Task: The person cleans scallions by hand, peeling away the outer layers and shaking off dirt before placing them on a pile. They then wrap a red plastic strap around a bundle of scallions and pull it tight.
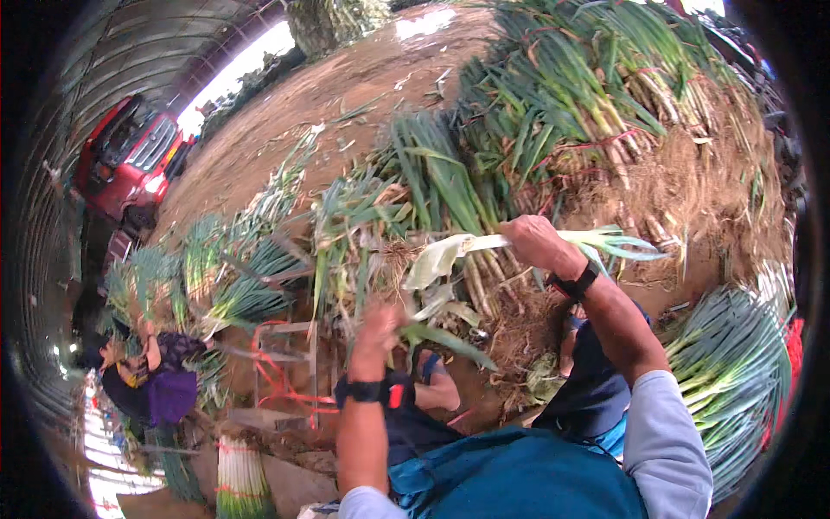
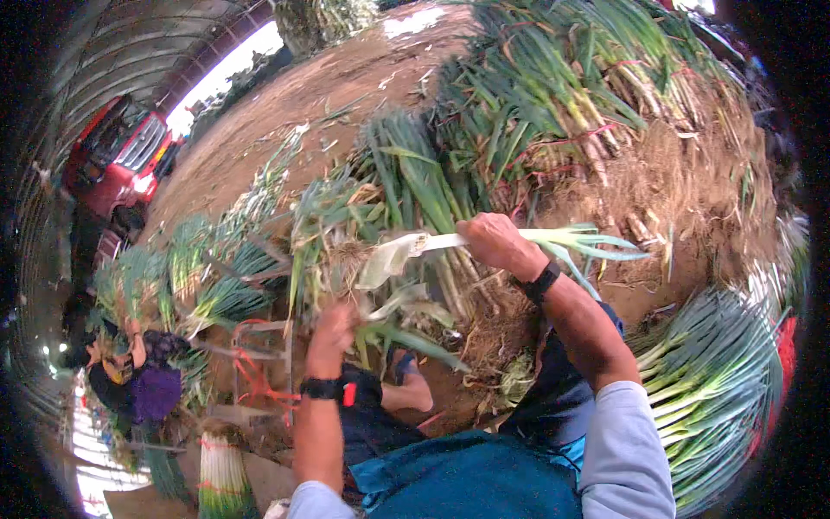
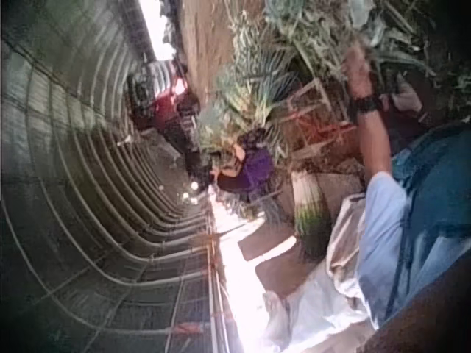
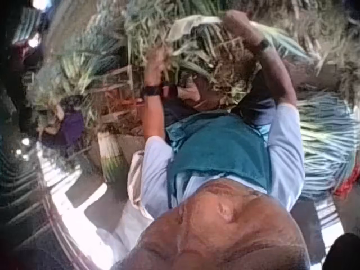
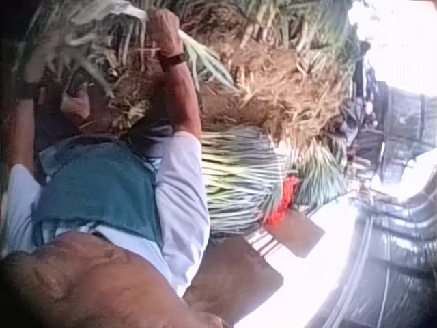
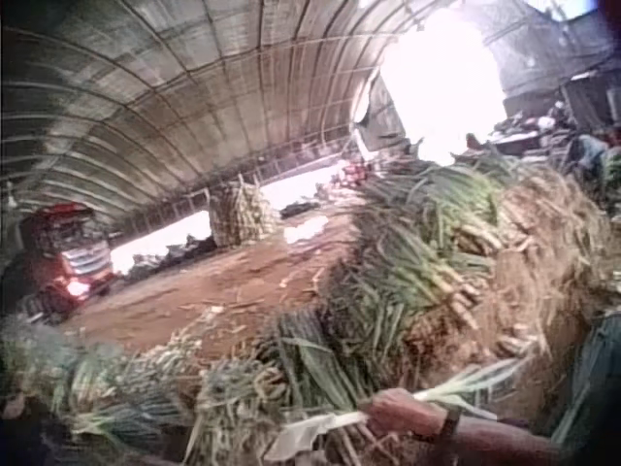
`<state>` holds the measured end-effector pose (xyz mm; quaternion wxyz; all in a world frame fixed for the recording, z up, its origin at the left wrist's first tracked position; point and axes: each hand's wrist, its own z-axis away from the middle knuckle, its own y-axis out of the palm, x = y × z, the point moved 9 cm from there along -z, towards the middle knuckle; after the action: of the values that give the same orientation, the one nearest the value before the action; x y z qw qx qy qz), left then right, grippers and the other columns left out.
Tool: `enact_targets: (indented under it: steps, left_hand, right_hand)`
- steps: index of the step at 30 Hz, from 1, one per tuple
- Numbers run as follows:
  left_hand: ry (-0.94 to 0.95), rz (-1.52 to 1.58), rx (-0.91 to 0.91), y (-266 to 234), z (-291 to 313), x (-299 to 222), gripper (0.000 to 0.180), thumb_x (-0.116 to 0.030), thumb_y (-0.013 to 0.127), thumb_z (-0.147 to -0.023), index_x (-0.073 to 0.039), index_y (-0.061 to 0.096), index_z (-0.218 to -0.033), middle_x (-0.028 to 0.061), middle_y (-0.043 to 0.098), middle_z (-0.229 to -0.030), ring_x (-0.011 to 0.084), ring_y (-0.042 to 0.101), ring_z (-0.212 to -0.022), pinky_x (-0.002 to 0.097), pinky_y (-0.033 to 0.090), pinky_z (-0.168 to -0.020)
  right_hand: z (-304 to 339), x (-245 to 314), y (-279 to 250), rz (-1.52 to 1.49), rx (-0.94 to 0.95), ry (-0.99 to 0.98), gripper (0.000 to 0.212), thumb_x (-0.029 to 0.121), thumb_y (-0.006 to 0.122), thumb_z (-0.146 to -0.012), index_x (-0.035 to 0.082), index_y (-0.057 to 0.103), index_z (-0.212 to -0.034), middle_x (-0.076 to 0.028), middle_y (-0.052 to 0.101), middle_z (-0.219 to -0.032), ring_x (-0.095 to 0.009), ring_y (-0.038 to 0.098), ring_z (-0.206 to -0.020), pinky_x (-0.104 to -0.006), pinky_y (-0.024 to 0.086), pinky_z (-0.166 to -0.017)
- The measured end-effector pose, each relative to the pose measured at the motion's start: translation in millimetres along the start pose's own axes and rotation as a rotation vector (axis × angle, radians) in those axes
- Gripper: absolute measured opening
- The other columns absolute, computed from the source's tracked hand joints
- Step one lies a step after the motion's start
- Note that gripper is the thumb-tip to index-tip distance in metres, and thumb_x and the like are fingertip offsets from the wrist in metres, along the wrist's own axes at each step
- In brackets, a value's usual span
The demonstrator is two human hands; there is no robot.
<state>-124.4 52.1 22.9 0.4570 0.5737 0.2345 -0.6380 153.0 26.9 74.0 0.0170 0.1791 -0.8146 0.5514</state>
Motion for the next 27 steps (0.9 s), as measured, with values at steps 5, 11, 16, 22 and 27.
enact_targets:
  steps: [5,11,16,22,27]
  left_hand:
    - [0.141,-0.35,-0.031,-7.6,-14.0,1.5,0.052,-0.017,0.072,-0.085,-0.001,0.05,-0.129,0.0083,0.061,-0.115,0.0196,0.06,-0.103,0.0333,0.048,-0.093]
    - [0.214,-0.044,0.033,71.1,-50.3,0.2,0.05,-0.021,0.069,-0.088,-0.002,0.053,-0.131,0.0092,0.057,-0.127,0.0196,0.049,-0.118,0.0347,0.036,-0.104]
    - [-0.065,0.27,0.018,78.0,-61.3,25.1,0.025,-0.032,0.067,-0.09,-0.008,0.06,-0.085,-0.0013,0.051,-0.063,0.0092,0.044,-0.048,0.027,0.038,-0.046]
    - [0.217,0.748,-0.099,-16.3,-57.3,-46.5,0.035,-0.035,0.055,-0.095,-0.014,0.049,-0.068,-0.0035,0.033,-0.053,0.0095,0.032,-0.046,0.0254,0.029,-0.045]
    - [0.47,0.193,-0.346,-113.8,-72.0,-192.7,0.036,-0.042,0.051,-0.097,-0.007,0.061,-0.097,0.0084,0.064,-0.081,0.0232,0.063,-0.078,0.0392,0.048,-0.076]
  right_hand:
    - [9.1,-16.1,-3.9,0.057,0.073,0.051,0.001,0.009,0.06,-0.076,0.008,0.061,-0.076,-0.015,0.062,-0.066,-0.036,0.065,-0.066,-0.0458,0.051,-0.059]
    - [-3.8,13.9,26.2,-0.182,0.036,-0.093,0.004,0.007,0.058,-0.076,0.007,0.061,-0.077,-0.017,0.061,-0.066,-0.037,0.064,-0.066,-0.0469,0.05,-0.058]
    - [4.8,-25.4,14.5,-0.087,0.134,0.119,0.005,0.01,0.061,-0.074,0.006,0.063,-0.077,-0.017,0.062,-0.068,-0.038,0.064,-0.071,-0.0475,0.051,-0.062]
    - [62.0,-112.5,29.6,0.125,0.23,0.273,0.006,0.01,0.063,-0.072,0.005,0.066,-0.075,-0.016,0.064,-0.07,-0.036,0.066,-0.072,-0.0465,0.053,-0.064]
    - [62.2,-120.5,47.9,0.115,0.273,0.294,0.008,0.009,0.062,-0.073,0.005,0.068,-0.077,-0.015,0.067,-0.076,-0.033,0.067,-0.073,-0.0439,0.055,-0.064]
